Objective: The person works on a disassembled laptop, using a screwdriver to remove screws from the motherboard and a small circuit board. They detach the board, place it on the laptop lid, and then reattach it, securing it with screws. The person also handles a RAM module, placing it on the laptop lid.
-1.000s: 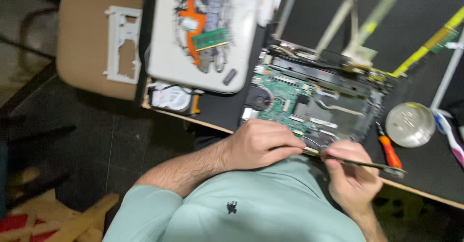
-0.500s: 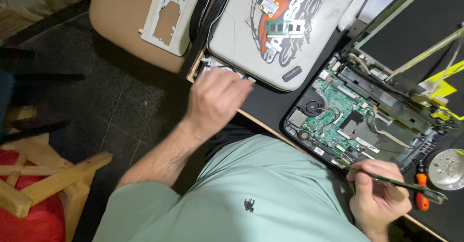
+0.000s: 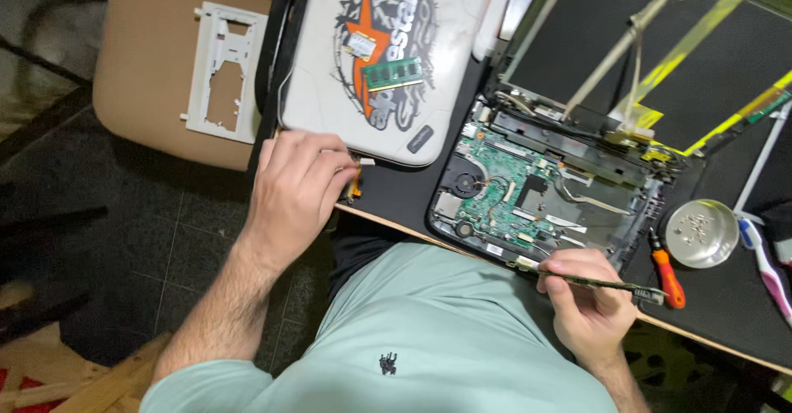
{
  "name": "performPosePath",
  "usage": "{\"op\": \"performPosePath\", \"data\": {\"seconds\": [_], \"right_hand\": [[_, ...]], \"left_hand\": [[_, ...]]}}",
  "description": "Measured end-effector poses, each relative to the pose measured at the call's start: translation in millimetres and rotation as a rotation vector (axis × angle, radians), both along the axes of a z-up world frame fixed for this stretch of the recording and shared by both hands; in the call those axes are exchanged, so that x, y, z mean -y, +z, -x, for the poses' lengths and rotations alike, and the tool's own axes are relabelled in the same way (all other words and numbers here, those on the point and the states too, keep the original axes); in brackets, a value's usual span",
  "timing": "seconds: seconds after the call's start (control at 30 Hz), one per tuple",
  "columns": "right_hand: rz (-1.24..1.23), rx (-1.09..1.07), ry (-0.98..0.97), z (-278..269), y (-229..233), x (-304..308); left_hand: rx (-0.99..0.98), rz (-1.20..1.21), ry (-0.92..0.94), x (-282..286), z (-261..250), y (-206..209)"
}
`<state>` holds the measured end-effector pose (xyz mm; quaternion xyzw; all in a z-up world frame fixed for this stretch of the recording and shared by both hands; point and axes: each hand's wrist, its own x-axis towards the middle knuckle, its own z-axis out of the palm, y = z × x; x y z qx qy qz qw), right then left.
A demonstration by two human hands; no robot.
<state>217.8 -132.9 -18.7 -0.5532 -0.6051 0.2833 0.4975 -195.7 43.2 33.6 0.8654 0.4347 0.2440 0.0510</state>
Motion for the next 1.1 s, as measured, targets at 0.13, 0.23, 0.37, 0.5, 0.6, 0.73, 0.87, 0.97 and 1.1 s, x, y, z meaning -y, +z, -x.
{"op": "performPosePath", "data": {"seconds": [0.13, 0.23, 0.37, 0.5, 0.6, 0.73, 0.87, 0.97, 1.1], "right_hand": [[0.046, -0.174, -0.014, 0.3, -5.7, 2.2], [-0.030, -0.159, -0.003, 2.4, 5.3, -9.4], [0.066, -0.374, 0.042, 4.6, 16.7, -7.3], [0.185, -0.649, 0.144, 3.8, 36.1, -14.2], [0.056, -0.710, 0.049, 9.6, 18.5, -14.5], [0.057, -0.680, -0.031, 10.4, 20.4, -15.0], [0.031, -0.648, -0.101, 4.5, 8.0, -11.2], [-0.013, -0.470, -0.118, -5.4, 13.5, -8.5], [-0.068, -0.127, -0.052, -10.6, 21.8, -2.2]], "left_hand": [[0.383, 0.101, -0.145, 15.5, -44.1, 14.1], [0.917, 0.499, -0.107, 26.1, -92.5, 0.0], [1.402, 0.928, -0.124, 25.1, -159.8, -9.3], [1.381, 0.906, -0.191, 32.8, -197.5, -12.3], [1.473, 0.932, -0.301, 40.1, -207.6, -39.5], [1.450, 0.972, -0.314, 51.0, -203.8, -46.9], [1.339, 1.026, -0.330, 55.0, -193.8, -47.5], [1.237, 1.074, -0.427, 49.9, -184.5, -47.9], [0.992, 1.176, -0.429, 34.4, -175.4, -39.7]]}}
